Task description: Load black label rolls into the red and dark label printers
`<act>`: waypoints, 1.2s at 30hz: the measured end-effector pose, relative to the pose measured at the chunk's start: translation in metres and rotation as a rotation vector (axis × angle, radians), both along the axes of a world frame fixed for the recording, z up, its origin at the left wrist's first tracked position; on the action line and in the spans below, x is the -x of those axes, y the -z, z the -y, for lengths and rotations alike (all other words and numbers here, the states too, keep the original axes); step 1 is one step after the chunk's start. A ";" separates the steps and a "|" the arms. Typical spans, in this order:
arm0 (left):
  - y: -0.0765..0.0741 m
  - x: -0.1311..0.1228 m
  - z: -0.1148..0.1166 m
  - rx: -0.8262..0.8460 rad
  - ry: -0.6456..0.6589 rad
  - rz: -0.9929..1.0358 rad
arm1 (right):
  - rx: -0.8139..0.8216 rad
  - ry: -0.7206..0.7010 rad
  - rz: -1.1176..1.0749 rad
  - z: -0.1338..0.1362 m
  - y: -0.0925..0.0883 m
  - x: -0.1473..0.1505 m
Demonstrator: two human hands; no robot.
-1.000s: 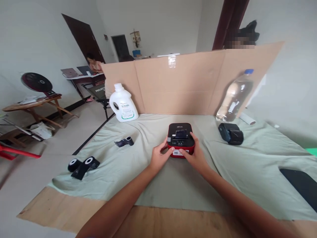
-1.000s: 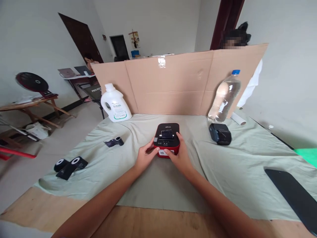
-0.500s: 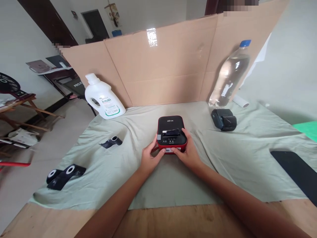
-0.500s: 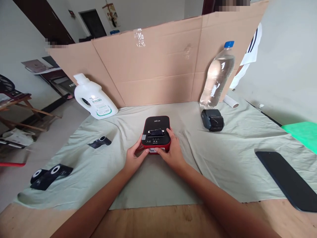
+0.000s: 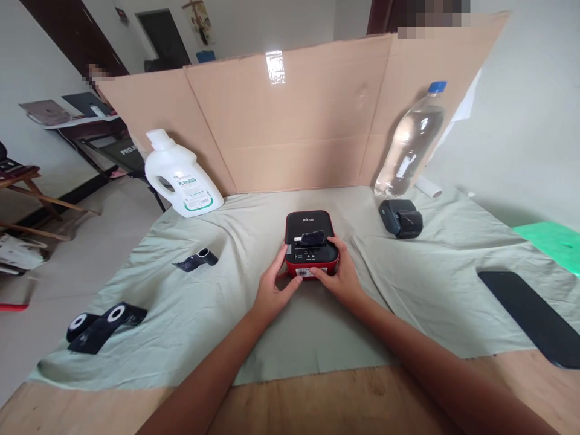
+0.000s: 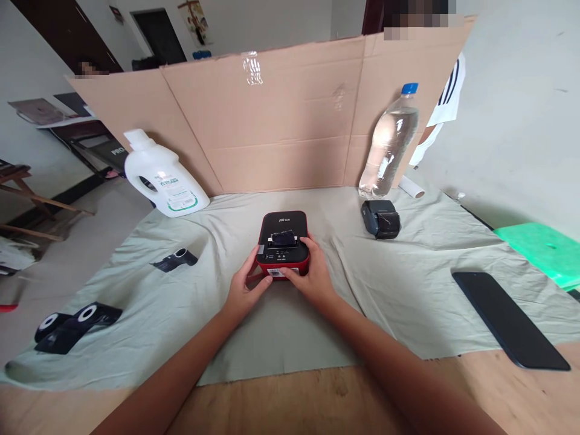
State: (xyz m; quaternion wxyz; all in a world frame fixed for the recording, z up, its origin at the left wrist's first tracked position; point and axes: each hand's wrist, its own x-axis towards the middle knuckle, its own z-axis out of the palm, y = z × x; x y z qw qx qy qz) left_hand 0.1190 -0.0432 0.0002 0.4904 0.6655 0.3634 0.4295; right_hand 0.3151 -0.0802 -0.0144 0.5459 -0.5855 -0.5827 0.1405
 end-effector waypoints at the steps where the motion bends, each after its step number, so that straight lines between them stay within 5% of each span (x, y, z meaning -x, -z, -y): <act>1: 0.001 0.001 -0.001 -0.027 0.009 -0.008 | -0.007 0.002 -0.002 0.000 0.000 0.000; 7: 0.008 0.004 -0.012 -0.159 0.034 -0.061 | -0.030 -0.004 0.004 -0.001 -0.001 -0.002; 18: 0.011 0.000 -0.032 -0.098 0.034 -0.029 | -0.029 -0.014 0.074 -0.001 -0.006 -0.005; 28: 0.011 0.005 -0.027 -0.547 -0.020 -0.275 | -0.038 -0.028 0.112 0.003 -0.002 -0.004; 36: 0.011 0.004 -0.024 -0.657 -0.043 -0.335 | -0.056 -0.047 0.127 0.003 0.000 -0.008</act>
